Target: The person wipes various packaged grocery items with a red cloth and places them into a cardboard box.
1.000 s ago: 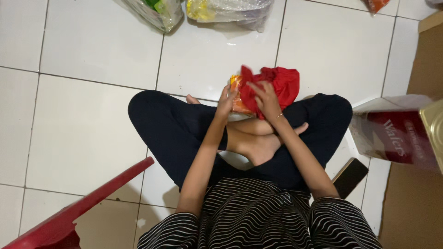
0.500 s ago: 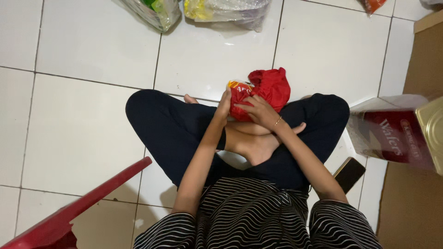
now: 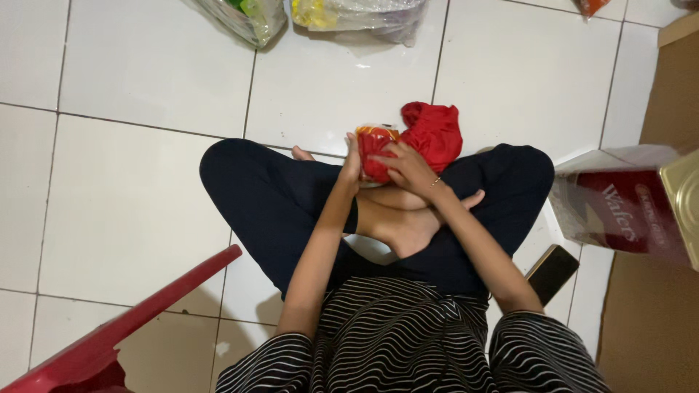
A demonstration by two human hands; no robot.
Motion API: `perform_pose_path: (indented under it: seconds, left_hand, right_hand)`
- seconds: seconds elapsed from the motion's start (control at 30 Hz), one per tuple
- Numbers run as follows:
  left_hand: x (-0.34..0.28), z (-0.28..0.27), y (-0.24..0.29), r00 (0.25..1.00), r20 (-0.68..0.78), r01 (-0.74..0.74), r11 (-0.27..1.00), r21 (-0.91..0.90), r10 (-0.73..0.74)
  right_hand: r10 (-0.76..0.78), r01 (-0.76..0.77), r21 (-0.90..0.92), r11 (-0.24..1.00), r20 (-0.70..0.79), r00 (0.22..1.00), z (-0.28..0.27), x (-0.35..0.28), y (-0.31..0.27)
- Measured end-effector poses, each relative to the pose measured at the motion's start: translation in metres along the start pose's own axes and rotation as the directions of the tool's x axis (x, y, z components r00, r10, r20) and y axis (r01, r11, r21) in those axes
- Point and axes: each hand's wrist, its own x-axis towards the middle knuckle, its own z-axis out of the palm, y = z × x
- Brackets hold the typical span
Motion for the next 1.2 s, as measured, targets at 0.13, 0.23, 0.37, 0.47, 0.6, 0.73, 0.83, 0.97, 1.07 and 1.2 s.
perform_pose_path:
  seconds: [0.13, 0.23, 0.37, 0.47, 0.6, 0.73, 0.83, 0.97, 1.07, 1.2]
  left_hand:
    - [0.044, -0.003, -0.013, 1.0, -0.012, -0.009, 0.998, -0.063, 0.008]
    - [0.049, -0.009, -0.02, 0.999, 0.022, -0.028, 0.999, 0.015, 0.028]
    - [0.008, 0.005, 0.008, 0.996, 0.077, -0.056, 0.993, 0.102, 0.049]
    - [0.001, 0.007, 0.013, 0.995, 0.081, -0.055, 0.995, 0.078, 0.049]
    - [0.032, -0.004, -0.004, 0.985, 0.046, -0.163, 0.986, -0.041, 0.165]
    - [0.035, -0.008, -0.01, 0.954, 0.024, -0.278, 0.916, -0.29, 0.298]
    - [0.03, -0.008, -0.006, 0.914, 0.01, -0.368, 0.842, -0.394, 0.405]
    - [0.025, -0.007, -0.002, 0.9, 0.058, -0.362, 0.813, -0.457, 0.433]
    - [0.023, -0.001, -0.002, 0.914, 0.059, -0.333, 0.824, -0.457, 0.402]
    - [0.03, 0.015, -0.01, 0.936, 0.122, -0.259, 0.879, -0.4, 0.331]
  right_hand:
    - [-0.112, 0.111, 0.008, 0.994, 0.087, 0.99, -0.016, -0.002, 0.001]
    - [-0.118, 0.121, -0.072, 0.99, 0.052, 0.992, -0.016, 0.015, 0.0]
    - [0.143, -0.168, -0.207, 0.964, -0.131, 0.981, -0.013, 0.044, 0.0]
    - [0.315, -0.347, -0.218, 0.912, -0.169, 0.934, -0.008, 0.054, -0.001]
    - [0.406, -0.38, 0.141, 0.914, -0.325, 0.854, -0.02, 0.057, -0.003]
    - [0.486, -0.423, 0.261, 0.867, -0.627, 0.609, -0.05, 0.034, 0.019]
    - [0.456, -0.285, 0.358, 0.889, -0.738, 0.497, -0.077, 0.013, 0.023]
    - [0.517, -0.168, 0.507, 0.846, -0.7, 0.492, -0.105, -0.011, 0.013]
    - [0.45, -0.149, 0.454, 0.878, -0.679, 0.581, -0.114, -0.015, 0.002]
    - [0.396, -0.154, 0.423, 0.893, -0.576, 0.715, -0.114, -0.01, -0.015]
